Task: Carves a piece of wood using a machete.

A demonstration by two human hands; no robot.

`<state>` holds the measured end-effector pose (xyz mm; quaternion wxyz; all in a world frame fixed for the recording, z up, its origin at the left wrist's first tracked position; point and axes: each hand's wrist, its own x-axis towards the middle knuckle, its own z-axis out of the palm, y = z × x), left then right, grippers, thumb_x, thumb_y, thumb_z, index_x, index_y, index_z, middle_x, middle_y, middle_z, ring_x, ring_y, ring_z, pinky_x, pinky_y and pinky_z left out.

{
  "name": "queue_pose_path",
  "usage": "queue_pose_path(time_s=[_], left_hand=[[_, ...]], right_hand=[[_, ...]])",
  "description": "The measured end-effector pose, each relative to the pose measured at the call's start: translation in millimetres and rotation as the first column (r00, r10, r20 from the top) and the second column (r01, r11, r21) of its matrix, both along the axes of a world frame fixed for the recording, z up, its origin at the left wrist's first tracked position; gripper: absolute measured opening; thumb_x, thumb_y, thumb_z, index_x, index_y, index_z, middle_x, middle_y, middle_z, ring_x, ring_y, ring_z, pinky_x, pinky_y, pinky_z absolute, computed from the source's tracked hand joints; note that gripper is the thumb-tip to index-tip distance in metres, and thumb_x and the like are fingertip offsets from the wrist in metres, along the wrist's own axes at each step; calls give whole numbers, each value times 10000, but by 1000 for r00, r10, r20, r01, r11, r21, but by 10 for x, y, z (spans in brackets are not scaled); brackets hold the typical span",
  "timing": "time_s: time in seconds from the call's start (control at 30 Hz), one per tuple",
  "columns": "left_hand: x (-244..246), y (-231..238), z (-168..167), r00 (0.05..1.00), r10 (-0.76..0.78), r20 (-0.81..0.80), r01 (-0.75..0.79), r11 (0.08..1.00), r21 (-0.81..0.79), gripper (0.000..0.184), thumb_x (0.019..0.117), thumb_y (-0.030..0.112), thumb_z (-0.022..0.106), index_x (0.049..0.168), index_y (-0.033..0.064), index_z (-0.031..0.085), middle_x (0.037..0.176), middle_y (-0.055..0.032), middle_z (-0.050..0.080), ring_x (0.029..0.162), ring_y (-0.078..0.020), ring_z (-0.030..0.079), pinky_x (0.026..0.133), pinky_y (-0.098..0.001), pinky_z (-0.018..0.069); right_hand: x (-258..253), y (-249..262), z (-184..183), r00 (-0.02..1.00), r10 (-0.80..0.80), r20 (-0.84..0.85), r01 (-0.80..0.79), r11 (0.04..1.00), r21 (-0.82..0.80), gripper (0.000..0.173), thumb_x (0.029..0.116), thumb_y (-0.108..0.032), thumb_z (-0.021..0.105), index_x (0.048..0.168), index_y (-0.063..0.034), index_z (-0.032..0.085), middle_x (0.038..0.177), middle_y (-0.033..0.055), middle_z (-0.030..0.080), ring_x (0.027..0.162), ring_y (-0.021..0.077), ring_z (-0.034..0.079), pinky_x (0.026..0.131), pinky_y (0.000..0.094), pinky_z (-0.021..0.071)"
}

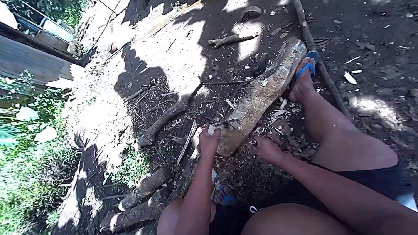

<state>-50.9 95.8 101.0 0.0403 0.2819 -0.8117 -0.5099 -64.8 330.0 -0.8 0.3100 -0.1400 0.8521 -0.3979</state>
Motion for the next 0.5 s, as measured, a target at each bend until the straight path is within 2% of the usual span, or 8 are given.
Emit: queue_pose_path(time_s=[0.1,0.23,0.3,0.33,0.37,0.43,0.5], left_hand=[[42,-59,-43,1000,12,10,-12,1000,-2,331,927,185,741,1173,-26,674,988,-172,750,870,-274,769,790,-480,677],[60,-18,-60,999,14,-46,-15,999,-29,284,929,160,731,1127,-36,675,894,-164,742,761,-261,756,715,-461,671],[99,4,-73,996,-23,-92,15,996,-86,318,909,136,770,1135,-56,656,915,-157,741,793,-226,746,751,-430,656],[113,7,-72,996,-43,-73,30,985,-171,351,900,172,779,1155,-36,656,950,-131,736,847,-191,728,809,-409,627],[114,12,-63,998,-43,-52,31,977,-213,338,906,196,775,1144,-21,672,949,-116,737,854,-179,724,823,-404,619],[100,24,-60,997,-18,-77,9,993,-115,279,923,154,755,1099,-45,669,868,-142,728,747,-219,726,722,-426,643],[93,58,-72,998,29,-57,-31,999,-40,239,948,144,718,1083,-50,679,872,-170,741,738,-265,751,696,-450,670]], right_hand=[[11,4,-90,1000,3,11,-3,1000,20,362,1001,-387,588,1187,-81,638,1006,169,697,937,368,695,813,623,557],[101,83,350,992,90,-93,-95,994,-60,344,1009,-385,576,1195,-99,622,987,157,692,918,369,690,796,621,547],[155,75,628,974,112,-196,-141,980,-140,337,1004,-384,590,1180,-98,624,971,144,697,899,351,695,791,604,550],[168,61,732,966,114,-234,-158,971,-179,323,994,-364,603,1158,-86,623,969,149,695,897,353,693,790,602,545],[162,42,772,959,112,-261,-167,966,-199,311,988,-354,606,1142,-84,619,969,149,694,897,352,693,788,598,545],[94,9,585,971,99,-217,-138,976,-170,316,993,-345,594,1177,-89,616,983,161,696,909,366,694,789,613,543],[5,28,26,996,45,-79,-48,998,-39,311,992,-332,583,1187,-91,605,1007,182,692,943,397,690,799,646,543]])
